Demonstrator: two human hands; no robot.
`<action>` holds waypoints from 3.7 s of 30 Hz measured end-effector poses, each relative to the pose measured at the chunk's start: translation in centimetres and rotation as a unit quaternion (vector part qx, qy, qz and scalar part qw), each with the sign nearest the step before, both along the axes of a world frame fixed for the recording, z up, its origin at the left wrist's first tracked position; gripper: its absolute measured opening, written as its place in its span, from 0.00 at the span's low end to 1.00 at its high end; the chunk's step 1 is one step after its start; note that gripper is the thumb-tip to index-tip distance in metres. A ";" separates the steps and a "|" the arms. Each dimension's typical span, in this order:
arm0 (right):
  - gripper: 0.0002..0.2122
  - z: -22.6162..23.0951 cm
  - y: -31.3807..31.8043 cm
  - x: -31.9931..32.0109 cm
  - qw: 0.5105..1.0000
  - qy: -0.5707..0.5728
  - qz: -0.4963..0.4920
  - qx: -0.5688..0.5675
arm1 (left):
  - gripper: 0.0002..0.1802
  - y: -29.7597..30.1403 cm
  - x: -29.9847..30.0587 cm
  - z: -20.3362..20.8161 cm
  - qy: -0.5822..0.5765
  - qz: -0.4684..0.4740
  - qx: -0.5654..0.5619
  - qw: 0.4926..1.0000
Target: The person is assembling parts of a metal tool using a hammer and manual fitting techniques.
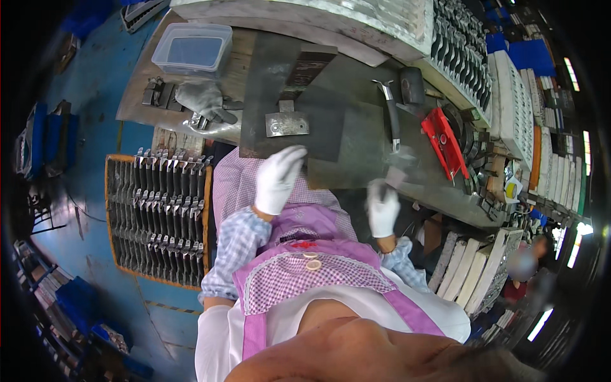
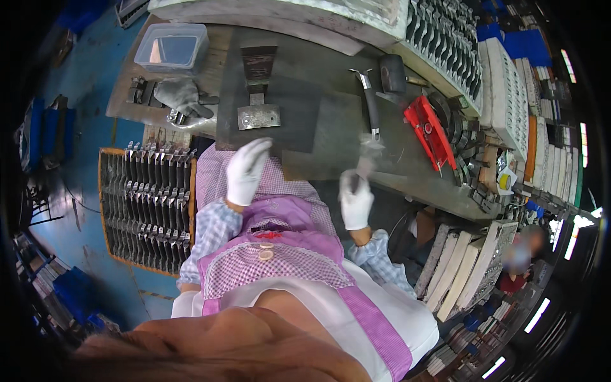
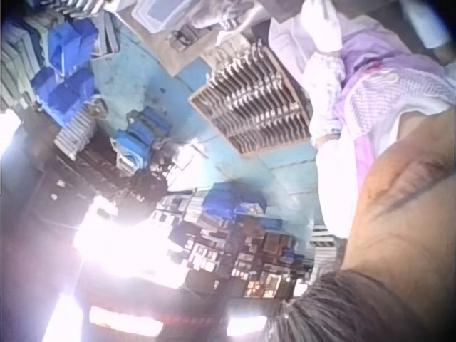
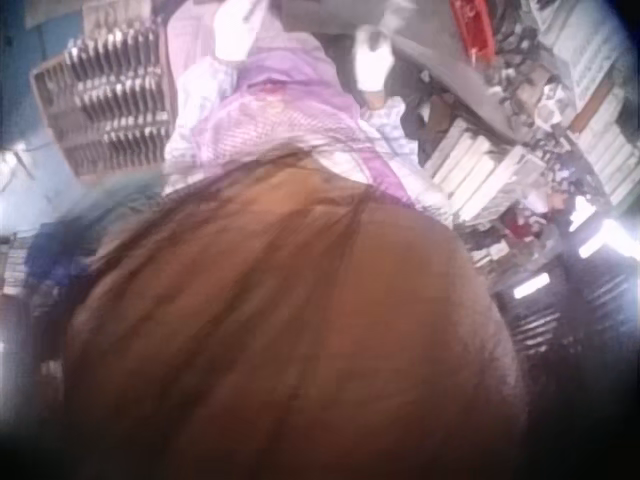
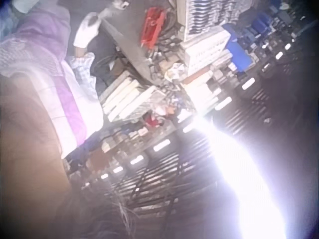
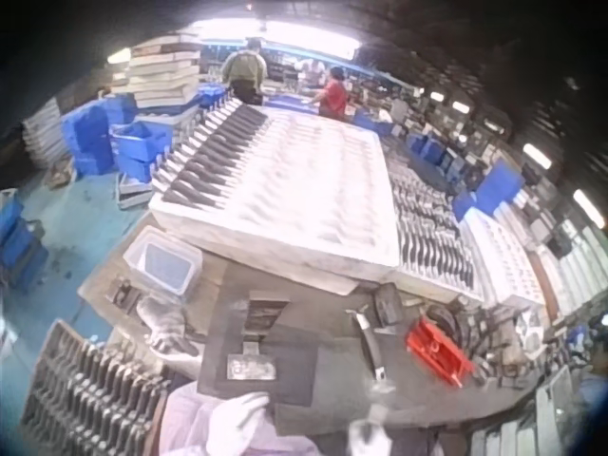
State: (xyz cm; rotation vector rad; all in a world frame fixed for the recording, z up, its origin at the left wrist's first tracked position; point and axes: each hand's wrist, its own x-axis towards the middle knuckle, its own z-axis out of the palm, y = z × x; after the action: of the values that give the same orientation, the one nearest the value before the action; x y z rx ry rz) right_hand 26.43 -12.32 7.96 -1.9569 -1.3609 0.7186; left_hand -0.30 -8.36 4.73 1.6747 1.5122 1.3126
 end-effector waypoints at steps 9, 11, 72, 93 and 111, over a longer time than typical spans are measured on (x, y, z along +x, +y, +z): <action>0.14 2.9 6.0 -0.5 0.885 0.329 0.226 -0.239 | 0.15 3.2 4.0 2.1 0.112 -0.135 -0.069 0.982; 0.11 1.4 8.2 -5.2 0.960 0.075 0.267 -0.025 | 0.16 2.2 2.7 -0.2 0.134 -0.132 -0.113 0.976; 0.19 -3.0 6.1 -17.9 0.838 -0.161 0.520 0.047 | 0.23 -36.1 -47.5 -28.9 -0.315 0.612 -0.333 0.644; 0.18 0.4 16.8 3.5 0.920 0.312 0.044 -0.234 | 0.19 -2.2 -7.4 -0.1 0.029 0.116 0.059 0.991; 0.16 1.7 9.6 -5.5 0.951 0.101 0.291 -0.005 | 0.14 2.8 2.6 -1.2 0.031 -0.117 -0.106 0.987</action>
State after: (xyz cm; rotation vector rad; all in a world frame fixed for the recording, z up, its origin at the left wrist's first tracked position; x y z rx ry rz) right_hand 20.91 -2.71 9.70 -1.4305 -1.8165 1.1598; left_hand 2.25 -5.60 3.52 1.7082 1.3870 0.9520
